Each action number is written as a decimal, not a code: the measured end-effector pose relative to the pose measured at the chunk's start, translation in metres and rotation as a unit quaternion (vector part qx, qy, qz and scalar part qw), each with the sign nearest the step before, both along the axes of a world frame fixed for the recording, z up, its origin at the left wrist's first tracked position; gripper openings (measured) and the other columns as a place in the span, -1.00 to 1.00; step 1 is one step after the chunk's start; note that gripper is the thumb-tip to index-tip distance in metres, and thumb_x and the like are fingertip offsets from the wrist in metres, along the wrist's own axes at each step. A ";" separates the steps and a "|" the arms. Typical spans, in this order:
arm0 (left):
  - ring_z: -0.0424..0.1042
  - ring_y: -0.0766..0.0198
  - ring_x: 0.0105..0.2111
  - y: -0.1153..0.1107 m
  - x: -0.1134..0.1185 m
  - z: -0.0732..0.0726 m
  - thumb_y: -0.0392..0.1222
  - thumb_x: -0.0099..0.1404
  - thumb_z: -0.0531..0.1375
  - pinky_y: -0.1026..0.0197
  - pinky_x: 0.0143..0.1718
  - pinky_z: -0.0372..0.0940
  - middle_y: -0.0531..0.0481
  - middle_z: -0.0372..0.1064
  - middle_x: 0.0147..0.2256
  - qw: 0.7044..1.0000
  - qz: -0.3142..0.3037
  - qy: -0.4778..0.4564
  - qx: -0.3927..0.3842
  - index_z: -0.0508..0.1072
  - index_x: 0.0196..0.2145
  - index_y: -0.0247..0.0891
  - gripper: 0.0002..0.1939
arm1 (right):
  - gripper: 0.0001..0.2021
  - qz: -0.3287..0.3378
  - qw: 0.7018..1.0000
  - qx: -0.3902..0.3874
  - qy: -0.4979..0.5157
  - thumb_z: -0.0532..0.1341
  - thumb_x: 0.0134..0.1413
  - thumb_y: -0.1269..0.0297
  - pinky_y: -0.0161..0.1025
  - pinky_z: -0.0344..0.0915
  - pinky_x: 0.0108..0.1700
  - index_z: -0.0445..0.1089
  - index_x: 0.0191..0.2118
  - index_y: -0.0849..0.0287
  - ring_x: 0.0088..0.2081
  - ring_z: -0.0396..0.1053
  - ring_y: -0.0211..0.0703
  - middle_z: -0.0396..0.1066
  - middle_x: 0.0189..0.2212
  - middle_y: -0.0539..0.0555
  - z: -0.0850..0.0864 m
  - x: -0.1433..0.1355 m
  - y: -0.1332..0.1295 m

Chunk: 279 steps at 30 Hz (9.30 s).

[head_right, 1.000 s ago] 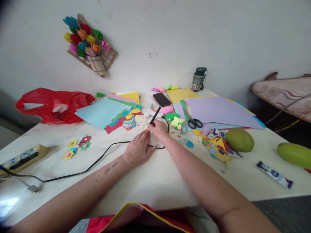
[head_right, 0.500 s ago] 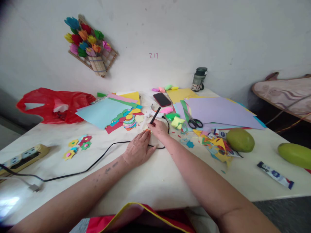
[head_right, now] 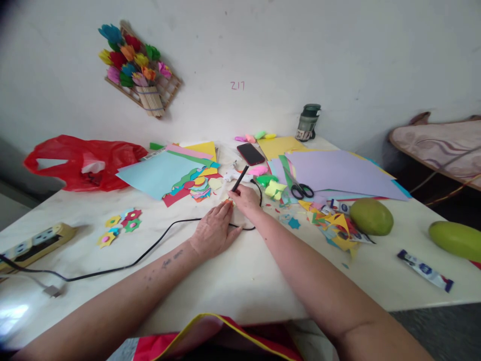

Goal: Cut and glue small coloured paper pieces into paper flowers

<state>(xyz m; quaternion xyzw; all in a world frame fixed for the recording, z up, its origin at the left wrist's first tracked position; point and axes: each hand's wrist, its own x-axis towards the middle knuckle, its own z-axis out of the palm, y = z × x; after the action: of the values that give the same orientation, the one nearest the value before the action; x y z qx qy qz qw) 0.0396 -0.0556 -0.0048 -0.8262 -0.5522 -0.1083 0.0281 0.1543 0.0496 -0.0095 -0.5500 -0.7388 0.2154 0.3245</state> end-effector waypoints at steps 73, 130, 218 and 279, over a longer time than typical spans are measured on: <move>0.09 -0.11 0.20 -0.001 0.002 0.004 0.08 0.31 -0.09 -0.14 0.19 0.01 -0.38 0.14 0.18 1.000 0.005 0.013 -0.010 0.21 0.15 -0.51 -0.35 | -0.81 0.015 1.000 0.002 0.022 0.21 0.05 0.20 -0.29 0.30 -0.25 0.52 -0.30 0.16 -0.31 0.46 -0.14 0.55 -0.36 0.08 -0.002 0.000 0.001; 0.07 -0.09 0.22 -0.001 0.002 0.006 0.08 0.31 -0.06 -0.11 0.22 -0.04 -0.38 0.11 0.20 0.999 0.011 0.030 -0.021 0.20 0.17 -0.52 -0.34 | -0.79 -0.013 1.000 -0.004 0.004 0.19 0.05 0.19 -0.29 0.27 -0.28 0.50 -0.30 0.19 -0.35 0.43 -0.15 0.52 -0.40 0.09 -0.002 0.000 0.002; 0.08 -0.05 0.21 -0.004 0.002 0.006 0.15 0.32 -0.14 -0.08 0.26 -0.13 -0.32 0.13 0.20 0.998 0.024 0.060 -0.007 0.21 0.18 -0.50 -0.29 | -0.95 0.104 0.984 0.046 0.134 0.28 -0.08 0.37 -0.18 0.35 -0.12 0.45 -0.41 0.21 -0.24 0.42 -0.14 0.46 -0.31 0.10 -0.012 -0.013 0.014; -0.17 -0.36 0.27 -0.009 0.007 0.007 0.44 0.15 -0.11 -0.47 0.13 -0.27 -0.32 0.06 0.23 0.988 0.142 0.061 -0.012 0.24 0.20 -0.16 -0.16 | -0.77 0.103 0.984 -0.018 0.146 0.28 -0.05 0.11 -0.28 0.30 -0.35 0.47 -0.47 0.19 -0.44 0.41 -0.18 0.46 -0.55 0.02 -0.004 -0.008 0.002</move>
<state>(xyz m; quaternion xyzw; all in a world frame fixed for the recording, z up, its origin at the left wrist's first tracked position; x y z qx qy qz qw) 0.0464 -0.0647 0.0019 -0.7448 -0.6623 -0.0463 0.0666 0.1462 0.0516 -0.0133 -0.4388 -0.7323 0.3392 0.3952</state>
